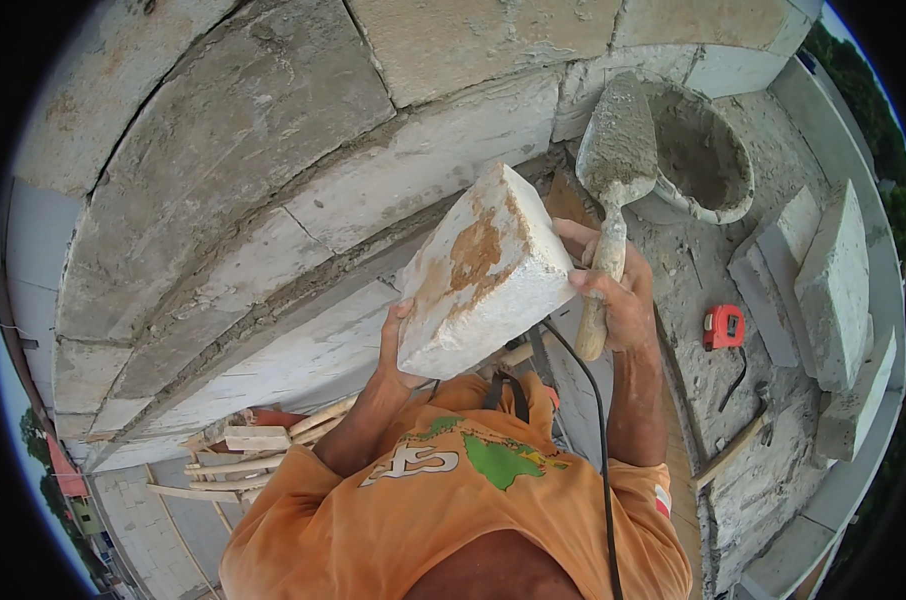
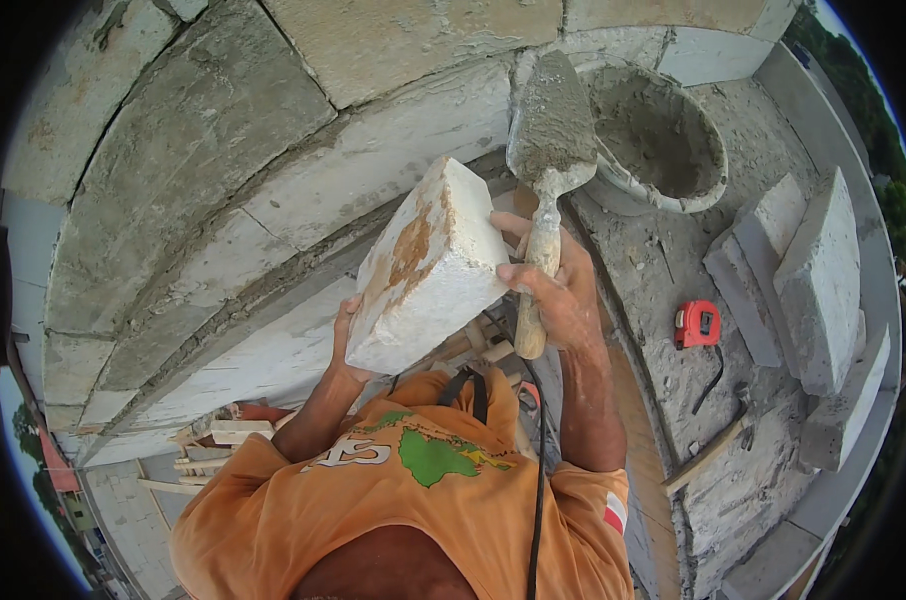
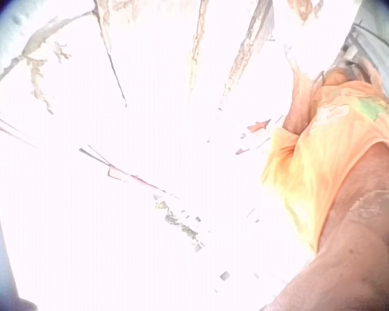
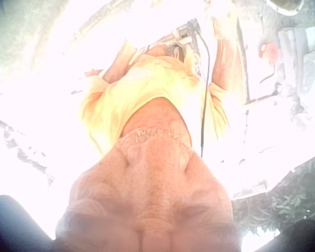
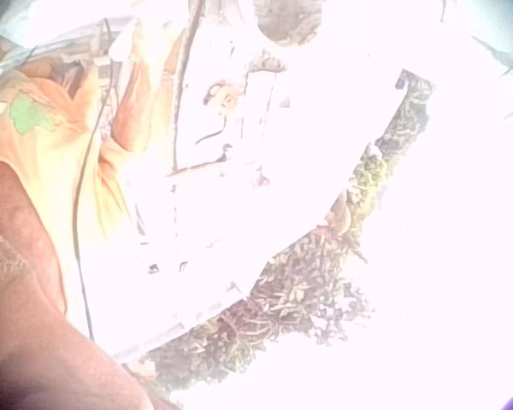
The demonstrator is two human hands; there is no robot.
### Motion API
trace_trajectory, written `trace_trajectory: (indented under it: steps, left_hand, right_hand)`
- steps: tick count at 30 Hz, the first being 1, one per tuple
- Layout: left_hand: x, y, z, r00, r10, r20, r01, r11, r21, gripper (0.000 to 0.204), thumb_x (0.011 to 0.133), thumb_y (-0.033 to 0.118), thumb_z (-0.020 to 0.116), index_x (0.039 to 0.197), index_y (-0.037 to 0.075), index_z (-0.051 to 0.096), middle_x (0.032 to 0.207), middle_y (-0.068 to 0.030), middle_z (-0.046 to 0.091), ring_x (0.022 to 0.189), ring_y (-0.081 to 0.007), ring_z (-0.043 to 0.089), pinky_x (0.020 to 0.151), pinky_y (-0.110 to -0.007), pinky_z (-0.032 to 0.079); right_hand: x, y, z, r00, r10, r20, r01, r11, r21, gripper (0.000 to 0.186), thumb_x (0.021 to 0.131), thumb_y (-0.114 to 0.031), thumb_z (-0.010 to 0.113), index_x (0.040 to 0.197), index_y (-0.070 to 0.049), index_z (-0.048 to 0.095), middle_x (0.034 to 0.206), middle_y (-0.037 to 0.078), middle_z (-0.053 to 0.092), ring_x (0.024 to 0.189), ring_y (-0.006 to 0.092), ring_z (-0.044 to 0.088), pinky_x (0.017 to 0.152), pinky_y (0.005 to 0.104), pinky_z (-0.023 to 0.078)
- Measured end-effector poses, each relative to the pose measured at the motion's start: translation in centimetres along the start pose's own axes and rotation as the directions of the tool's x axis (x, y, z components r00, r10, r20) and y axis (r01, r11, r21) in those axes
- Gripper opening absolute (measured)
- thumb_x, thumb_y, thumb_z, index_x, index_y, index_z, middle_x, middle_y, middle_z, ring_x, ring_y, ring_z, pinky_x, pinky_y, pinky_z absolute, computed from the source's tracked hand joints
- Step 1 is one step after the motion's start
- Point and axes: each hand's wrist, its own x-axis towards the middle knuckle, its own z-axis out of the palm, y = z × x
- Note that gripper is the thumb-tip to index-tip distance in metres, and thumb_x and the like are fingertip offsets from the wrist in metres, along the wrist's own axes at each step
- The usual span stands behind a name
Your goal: The person saws a light concrete block to size and then applies mortar from a bucket with a trowel before placing it onto the top of a wall.
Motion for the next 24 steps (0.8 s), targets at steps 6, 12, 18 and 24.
trace_trajectory:
  steps: [6, 12, 18, 24]
  left_hand:
    - [0.1, 0.3, -0.5, 0.998, -0.065, -0.022, 0.064, 0.998, -0.030, 0.075, 0.088, 0.034, 0.061, 0.152, 0.005, 0.033, 0.148, -0.0219, 0.046, 0.131, -0.0373, 0.051, 0.113, -0.050, 0.041]
    - [0.1, 0.0, -0.2, 0.984, 0.048, -0.170, -0.028, 0.993, 0.117, 0.074, 0.087, 0.033, 0.061, 0.149, 0.003, 0.034, 0.146, -0.0210, 0.047, 0.130, -0.0372, 0.051, 0.111, -0.050, 0.041]
    - [1.5, -0.2, 0.1, 0.916, 0.097, -0.390, -0.019, 0.980, 0.200, 0.071, 0.085, 0.033, 0.064, 0.145, 0.004, 0.041, 0.143, -0.0170, 0.051, 0.126, -0.0353, 0.055, 0.109, -0.052, 0.043]
    - [2.9, 0.0, -0.2, 0.839, 0.261, -0.478, -0.085, 0.930, 0.358, 0.074, 0.081, 0.018, 0.071, 0.144, 0.010, 0.035, 0.131, -0.0143, 0.053, 0.119, -0.0320, 0.058, 0.094, -0.051, 0.054]
  right_hand:
    - [-1.8, -0.3, -0.8, 0.986, 0.007, -0.167, -0.057, 0.953, -0.297, 0.056, 0.077, -0.009, 0.071, 0.128, 0.008, 0.056, 0.114, 0.019, 0.067, 0.110, 0.0246, 0.064, 0.092, 0.0357, 0.051]
    - [-3.6, 2.2, -1.7, 0.980, -0.108, -0.166, -0.022, 0.773, -0.634, 0.033, 0.083, -0.004, 0.068, 0.115, 0.000, 0.059, 0.094, 0.012, 0.066, 0.083, 0.0171, 0.063, 0.075, 0.0328, 0.050]
    - [-4.6, 4.6, -2.6, 0.988, -0.143, -0.058, 0.014, 0.456, -0.890, 0.029, 0.080, -0.004, 0.073, 0.103, -0.002, 0.055, 0.088, 0.018, 0.063, 0.072, 0.0324, 0.066, 0.063, 0.0427, 0.051]
    - [-5.5, 7.6, -3.5, 0.994, 0.080, 0.076, 0.061, 0.168, -0.984, 0.037, 0.074, -0.006, 0.075, 0.103, -0.005, 0.053, 0.093, 0.017, 0.062, 0.082, 0.0410, 0.066, 0.065, 0.0494, 0.053]
